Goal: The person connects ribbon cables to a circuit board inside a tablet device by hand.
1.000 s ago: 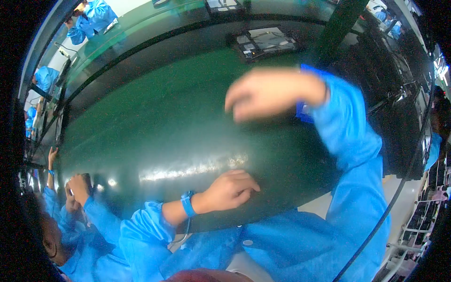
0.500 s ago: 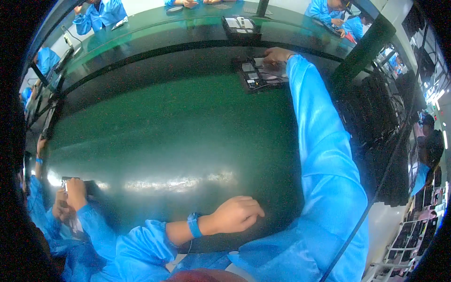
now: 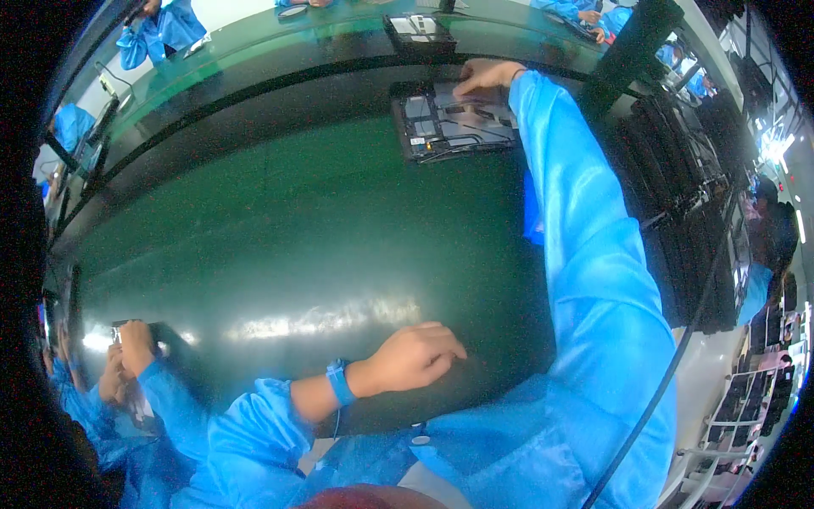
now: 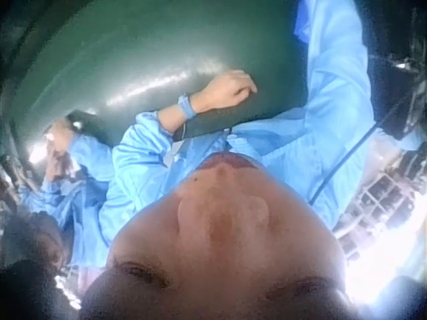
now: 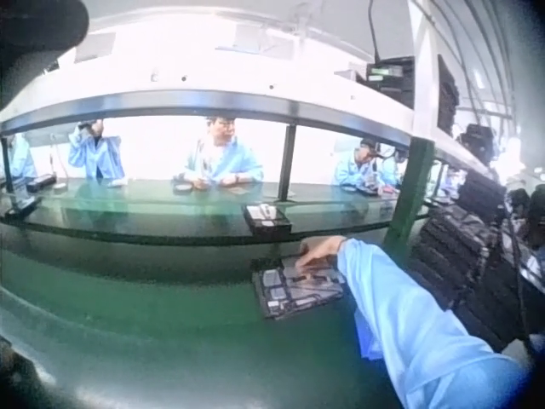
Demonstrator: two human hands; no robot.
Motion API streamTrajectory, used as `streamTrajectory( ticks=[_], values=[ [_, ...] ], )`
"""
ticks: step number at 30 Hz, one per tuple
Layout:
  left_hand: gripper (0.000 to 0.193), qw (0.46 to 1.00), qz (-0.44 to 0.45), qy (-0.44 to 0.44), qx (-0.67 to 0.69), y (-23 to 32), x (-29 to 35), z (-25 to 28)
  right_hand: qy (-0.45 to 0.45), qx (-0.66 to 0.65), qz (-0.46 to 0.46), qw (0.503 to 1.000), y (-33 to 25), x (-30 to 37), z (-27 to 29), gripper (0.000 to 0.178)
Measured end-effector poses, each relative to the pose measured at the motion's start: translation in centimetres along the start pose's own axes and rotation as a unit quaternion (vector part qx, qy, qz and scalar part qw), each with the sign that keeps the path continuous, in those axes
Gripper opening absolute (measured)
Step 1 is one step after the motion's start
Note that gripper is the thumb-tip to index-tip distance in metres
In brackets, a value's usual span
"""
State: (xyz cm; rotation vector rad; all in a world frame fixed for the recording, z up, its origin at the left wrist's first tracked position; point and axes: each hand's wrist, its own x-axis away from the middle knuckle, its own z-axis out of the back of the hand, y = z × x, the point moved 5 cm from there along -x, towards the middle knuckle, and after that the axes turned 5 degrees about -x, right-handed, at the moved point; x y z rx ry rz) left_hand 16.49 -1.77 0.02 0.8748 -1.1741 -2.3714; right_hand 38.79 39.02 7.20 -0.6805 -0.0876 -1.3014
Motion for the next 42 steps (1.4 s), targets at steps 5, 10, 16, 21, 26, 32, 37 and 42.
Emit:
streamTrajectory(
  ticks=[5, 10, 16, 21, 26, 32, 37, 42],
  values=[
    [0.012, 1.000, 0.000, 0.004, 0.022, -0.7, -0.2, 1.0, 0.091, 0.068, 0.073, 0.991, -3.6, 4.2, 2.5, 0.075],
    [0.015, 0.996, 0.058, 0.018, 0.070, -1.5, 0.4, 2.0, 0.229, 0.136, 0.190, 0.945, -8.2, 7.8, 3.5, 0.068],
    [0.028, 0.960, 0.133, 0.240, 0.055, -3.4, 1.3, 5.3, 0.324, -0.262, 0.192, 0.889, -10.8, 14.5, 1.4, 0.045],
    [0.100, 0.945, 0.090, 0.314, 0.026, -2.4, 2.2, 8.0, 0.191, -0.503, 0.125, 0.834, -10.2, 18.5, -10.4, 0.038],
    [0.112, 0.952, 0.121, 0.280, -0.036, 0.0, 4.2, 6.3, 0.133, -0.624, 0.074, 0.767, -10.0, 20.9, -19.0, 0.036],
    [0.103, 0.918, 0.344, 0.189, -0.062, 2.0, 7.7, 6.3, 0.207, -0.600, 0.090, 0.767, -10.5, 23.3, -23.9, 0.050],
    [0.099, 0.898, 0.384, 0.193, -0.095, 2.7, 10.1, 4.6, 0.166, -0.593, 0.089, 0.783, -11.2, 25.2, -26.6, 0.061],
    [0.076, 0.890, 0.271, 0.165, -0.327, 5.4, 9.0, 5.6, 0.255, -0.456, 0.149, 0.840, -8.9, 24.6, -27.3, 0.059]
  ],
)
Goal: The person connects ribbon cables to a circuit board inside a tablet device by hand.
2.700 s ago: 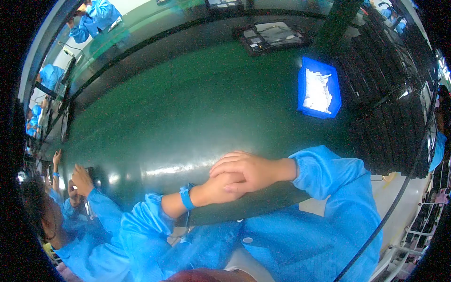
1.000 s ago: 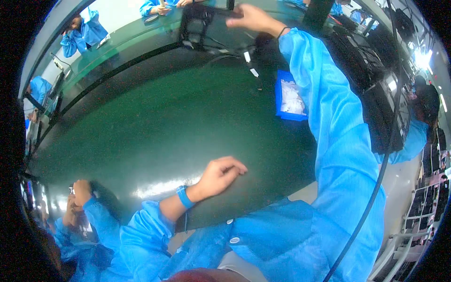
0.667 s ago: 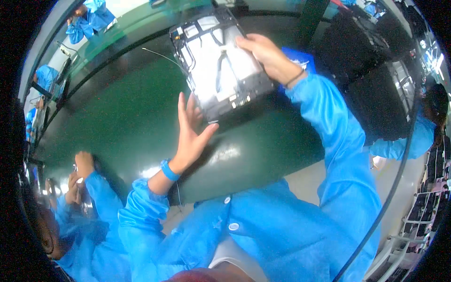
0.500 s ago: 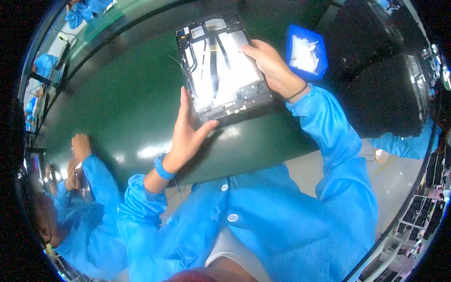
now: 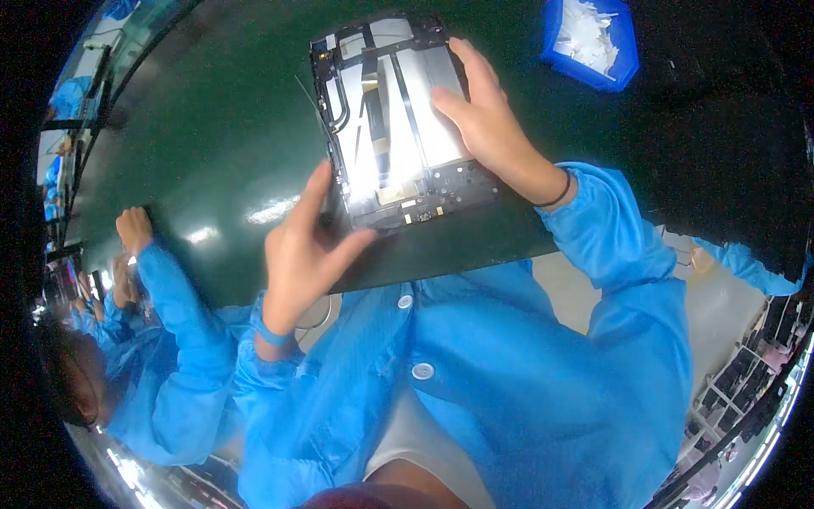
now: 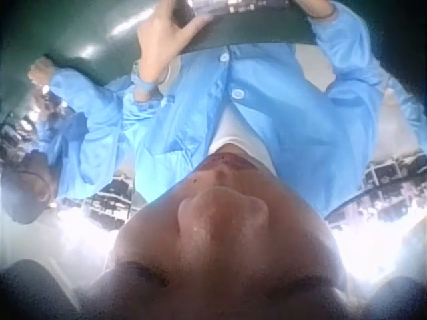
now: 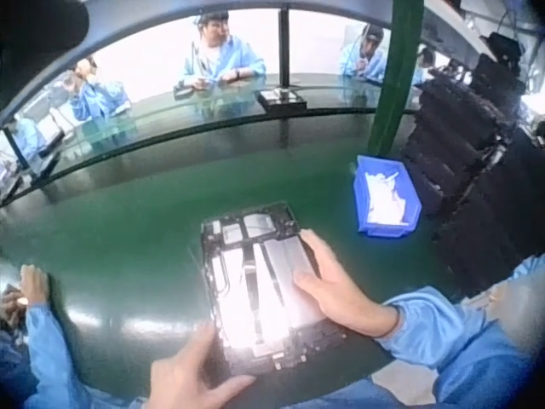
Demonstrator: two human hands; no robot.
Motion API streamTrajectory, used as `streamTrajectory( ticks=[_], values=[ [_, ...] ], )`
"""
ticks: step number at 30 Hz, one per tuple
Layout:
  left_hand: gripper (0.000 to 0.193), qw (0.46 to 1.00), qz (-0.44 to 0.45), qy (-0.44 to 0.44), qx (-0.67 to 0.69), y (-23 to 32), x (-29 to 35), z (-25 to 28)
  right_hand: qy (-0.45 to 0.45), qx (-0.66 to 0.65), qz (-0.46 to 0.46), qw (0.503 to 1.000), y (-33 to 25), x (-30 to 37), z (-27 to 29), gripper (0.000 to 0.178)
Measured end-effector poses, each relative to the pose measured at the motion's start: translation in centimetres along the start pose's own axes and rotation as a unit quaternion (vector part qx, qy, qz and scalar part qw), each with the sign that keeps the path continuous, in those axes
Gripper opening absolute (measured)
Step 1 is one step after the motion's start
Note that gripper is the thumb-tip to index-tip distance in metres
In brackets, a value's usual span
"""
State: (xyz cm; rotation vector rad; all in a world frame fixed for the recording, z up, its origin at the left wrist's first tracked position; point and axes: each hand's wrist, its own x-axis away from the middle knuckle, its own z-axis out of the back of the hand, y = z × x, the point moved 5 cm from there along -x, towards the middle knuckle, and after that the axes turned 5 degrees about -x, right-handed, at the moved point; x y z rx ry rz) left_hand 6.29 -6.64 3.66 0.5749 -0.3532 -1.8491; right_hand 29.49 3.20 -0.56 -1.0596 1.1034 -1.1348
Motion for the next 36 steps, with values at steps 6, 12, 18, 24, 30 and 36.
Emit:
streamTrajectory(
  ticks=[6, 12, 18, 24, 30, 36],
  values=[
    [0.037, 0.998, 0.040, -0.002, 0.053, 0.4, -5.3, 0.9, 0.033, 0.257, 0.230, 0.938, -5.7, 1.0, -0.1, 0.041],
    [0.019, 0.970, -0.035, -0.019, 0.241, -0.9, -7.8, -1.5, 0.000, 0.309, 0.261, 0.915, -7.5, 2.1, -1.2, 0.025],
    [0.022, 0.883, -0.438, 0.117, 0.120, 0.4, -6.1, -0.5, -0.119, 0.346, 0.252, 0.896, -7.8, 3.1, -2.6, 0.015],
    [0.026, 0.826, -0.546, 0.137, 0.004, 1.2, -4.0, -0.5, -0.223, 0.268, 0.239, 0.906, -7.6, 3.6, -3.7, 0.016],
    [0.026, 0.839, -0.517, 0.163, -0.051, 1.4, -3.6, -0.7, -0.294, 0.210, 0.155, 0.919, -6.6, 3.5, -3.8, 0.020],
    [0.024, 0.864, -0.483, 0.137, 0.043, 0.7, -4.1, -0.1, -0.269, 0.204, 0.173, 0.925, -6.4, 3.3, -3.5, 0.018]
  ],
)
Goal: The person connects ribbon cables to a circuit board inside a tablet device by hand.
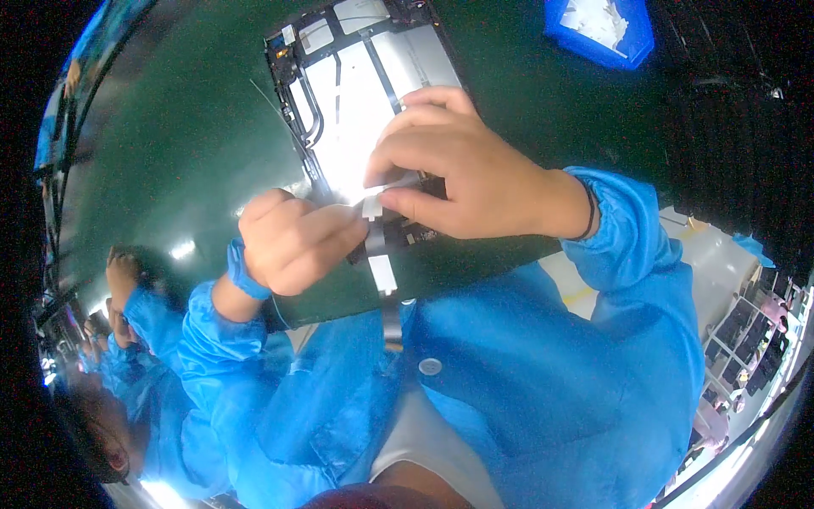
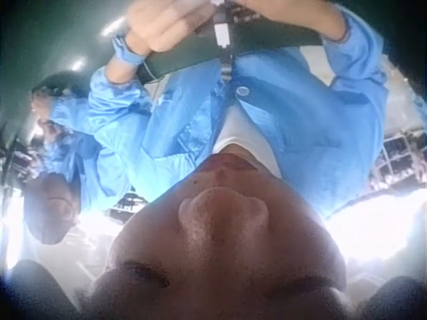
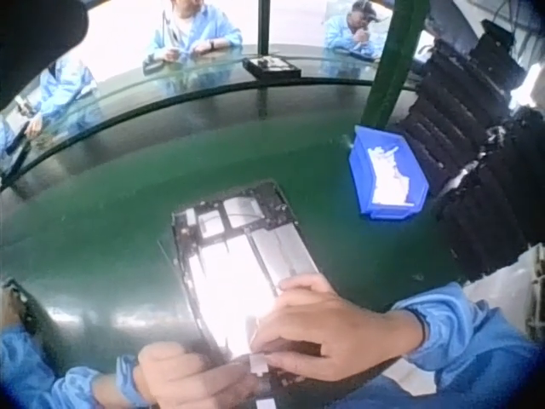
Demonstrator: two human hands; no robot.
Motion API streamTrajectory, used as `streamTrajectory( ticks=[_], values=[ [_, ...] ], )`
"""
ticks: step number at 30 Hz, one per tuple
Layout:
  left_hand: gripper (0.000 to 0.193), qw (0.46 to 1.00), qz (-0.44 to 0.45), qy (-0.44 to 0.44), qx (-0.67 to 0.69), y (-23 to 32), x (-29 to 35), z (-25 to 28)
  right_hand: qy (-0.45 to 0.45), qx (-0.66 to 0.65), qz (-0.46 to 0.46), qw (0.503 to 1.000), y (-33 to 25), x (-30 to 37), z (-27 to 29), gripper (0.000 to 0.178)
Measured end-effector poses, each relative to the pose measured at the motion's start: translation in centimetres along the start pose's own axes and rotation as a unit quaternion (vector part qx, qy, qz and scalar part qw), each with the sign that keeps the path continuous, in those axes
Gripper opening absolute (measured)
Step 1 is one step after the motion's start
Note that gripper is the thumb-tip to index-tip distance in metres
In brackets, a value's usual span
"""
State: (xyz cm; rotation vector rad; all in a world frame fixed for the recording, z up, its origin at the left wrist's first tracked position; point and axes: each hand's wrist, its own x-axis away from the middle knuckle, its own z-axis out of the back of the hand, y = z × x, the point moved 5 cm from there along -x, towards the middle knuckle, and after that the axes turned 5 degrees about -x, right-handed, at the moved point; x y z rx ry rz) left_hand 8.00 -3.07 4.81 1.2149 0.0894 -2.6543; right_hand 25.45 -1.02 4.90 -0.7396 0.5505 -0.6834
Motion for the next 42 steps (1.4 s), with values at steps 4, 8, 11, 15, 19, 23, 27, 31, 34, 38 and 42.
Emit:
streamTrajectory(
  ticks=[4, 8, 11, 15, 19, 23, 27, 31, 34, 38, 42],
  values=[
    [0.020, 1.000, -0.014, 0.020, -0.018, 0.2, 0.1, 0.1, -0.008, -0.003, 0.002, 1.000, -0.1, -0.1, -0.2, 0.017],
    [0.017, 0.999, -0.021, -0.008, -0.049, 0.3, 0.0, 0.0, -0.022, -0.018, 0.016, 0.999, -0.5, -0.2, -0.1, 0.015],
    [0.016, 0.997, -0.034, 0.002, -0.068, 0.3, 0.2, -0.3, -0.006, -0.009, 0.029, 1.000, -0.3, -0.3, -0.4, 0.015],
    [0.015, 0.994, -0.059, -0.001, -0.089, 0.7, 0.1, -0.4, 0.005, 0.015, 0.048, 0.999, -0.1, -0.3, -0.3, 0.013],
    [0.015, 0.992, -0.089, -0.010, -0.085, 0.8, 0.0, -0.7, 0.020, 0.064, 0.052, 0.996, -0.5, -0.5, -0.4, 0.011],
    [0.016, 0.993, -0.091, -0.006, -0.076, 0.9, -0.2, -0.8, 0.089, 0.144, 0.053, 0.984, -0.6, -0.8, 0.9, 0.009],
    [0.014, 0.997, -0.011, 0.052, -0.049, 1.2, 0.6, -1.0, 0.183, 0.209, 0.015, 0.961, 1.7, -1.3, 5.6, 0.008],
    [0.017, 0.984, 0.145, -0.002, 0.103, -2.1, -1.4, -1.6, 0.385, 0.220, -0.081, 0.893, 4.7, 4.7, 14.8, 0.017],
    [0.016, 0.928, 0.339, 0.058, 0.141, -3.4, -0.6, -2.4, 0.407, 0.318, -0.157, 0.842, 7.0, 7.1, 19.2, 0.025],
    [0.015, 0.929, 0.368, 0.015, 0.032, -5.0, -0.7, -2.9, 0.315, 0.509, -0.171, 0.783, 8.2, 7.1, 18.9, 0.026],
    [0.014, 0.918, 0.396, -0.015, 0.013, -5.1, -0.3, -4.0, 0.287, 0.462, -0.016, 0.839, 3.9, 4.5, 14.4, 0.023]
  ],
)
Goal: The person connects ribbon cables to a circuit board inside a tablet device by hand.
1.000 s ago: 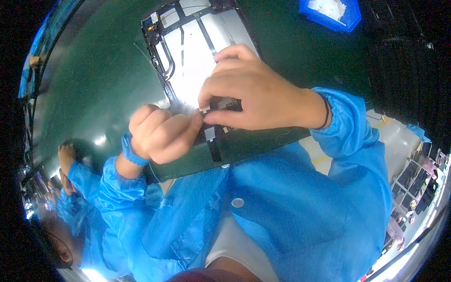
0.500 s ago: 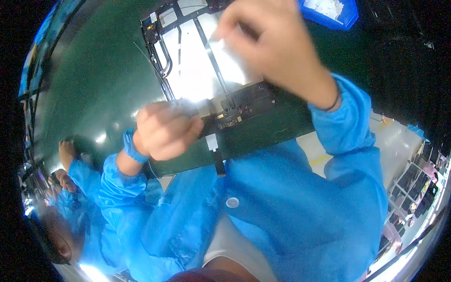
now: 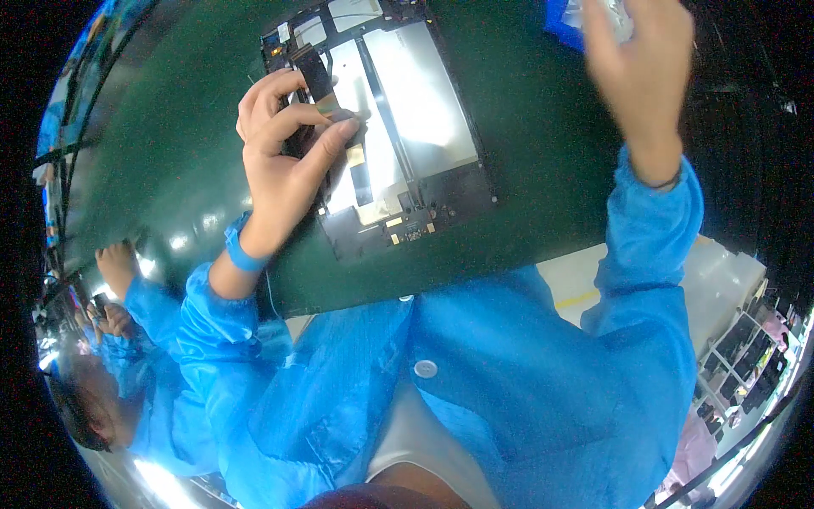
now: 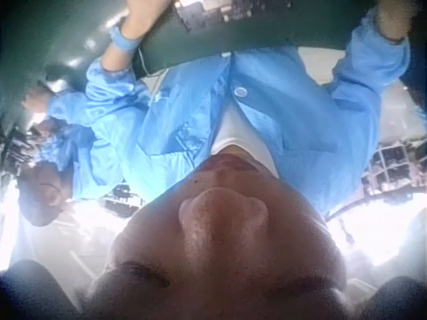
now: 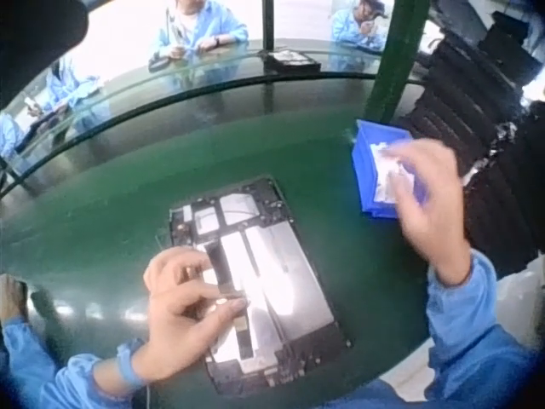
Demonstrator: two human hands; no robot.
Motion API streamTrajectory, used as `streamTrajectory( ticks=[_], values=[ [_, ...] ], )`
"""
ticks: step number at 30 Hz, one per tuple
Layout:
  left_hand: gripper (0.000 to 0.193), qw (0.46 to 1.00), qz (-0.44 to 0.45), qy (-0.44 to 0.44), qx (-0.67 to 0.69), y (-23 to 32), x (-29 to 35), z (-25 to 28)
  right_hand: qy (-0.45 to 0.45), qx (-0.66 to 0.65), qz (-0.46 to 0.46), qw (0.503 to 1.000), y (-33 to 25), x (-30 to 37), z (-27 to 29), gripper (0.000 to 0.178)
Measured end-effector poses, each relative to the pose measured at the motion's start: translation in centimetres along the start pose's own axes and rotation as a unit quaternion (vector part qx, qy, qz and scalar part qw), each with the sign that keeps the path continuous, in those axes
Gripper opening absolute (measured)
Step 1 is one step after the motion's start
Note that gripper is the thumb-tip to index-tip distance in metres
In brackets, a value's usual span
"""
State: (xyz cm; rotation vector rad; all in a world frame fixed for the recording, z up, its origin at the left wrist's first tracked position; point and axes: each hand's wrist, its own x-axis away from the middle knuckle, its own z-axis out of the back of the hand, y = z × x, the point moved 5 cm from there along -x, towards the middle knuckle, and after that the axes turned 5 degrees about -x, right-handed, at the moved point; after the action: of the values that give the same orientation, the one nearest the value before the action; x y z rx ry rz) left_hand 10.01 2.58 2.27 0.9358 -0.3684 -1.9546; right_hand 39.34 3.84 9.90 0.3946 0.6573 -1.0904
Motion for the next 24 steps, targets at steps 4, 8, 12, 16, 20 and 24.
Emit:
streamTrajectory(
  ticks=[4, 8, 12, 16, 20, 24],
  values=[
    [0.014, 1.000, 0.018, 0.000, -0.020, -0.2, 0.6, -0.2, -0.212, -0.187, 0.196, 0.939, -8.4, 1.5, -2.9, 0.027],
    [0.016, 0.999, 0.013, -0.012, -0.027, 0.2, 0.4, -0.3, -0.257, -0.310, 0.280, 0.872, -12.7, 4.5, -2.7, 0.031],
    [0.015, 0.999, 0.032, -0.023, -0.035, 0.2, 0.6, -0.3, -0.310, -0.375, 0.256, 0.835, -14.0, 5.0, -3.0, 0.037],
    [0.034, 0.998, 0.033, -0.025, -0.045, 0.5, 0.6, -0.8, -0.348, -0.380, 0.174, 0.839, -13.5, 3.6, -3.9, 0.045],
    [0.063, 0.997, 0.052, -0.013, -0.049, 0.4, 0.7, -1.0, -0.320, -0.292, 0.145, 0.889, -12.4, 3.0, -5.2, 0.046],
    [0.060, 0.997, 0.028, 0.001, -0.068, -0.1, 1.0, -1.2, -0.262, -0.234, 0.118, 0.929, -11.5, 2.8, -5.3, 0.049]
  ],
)
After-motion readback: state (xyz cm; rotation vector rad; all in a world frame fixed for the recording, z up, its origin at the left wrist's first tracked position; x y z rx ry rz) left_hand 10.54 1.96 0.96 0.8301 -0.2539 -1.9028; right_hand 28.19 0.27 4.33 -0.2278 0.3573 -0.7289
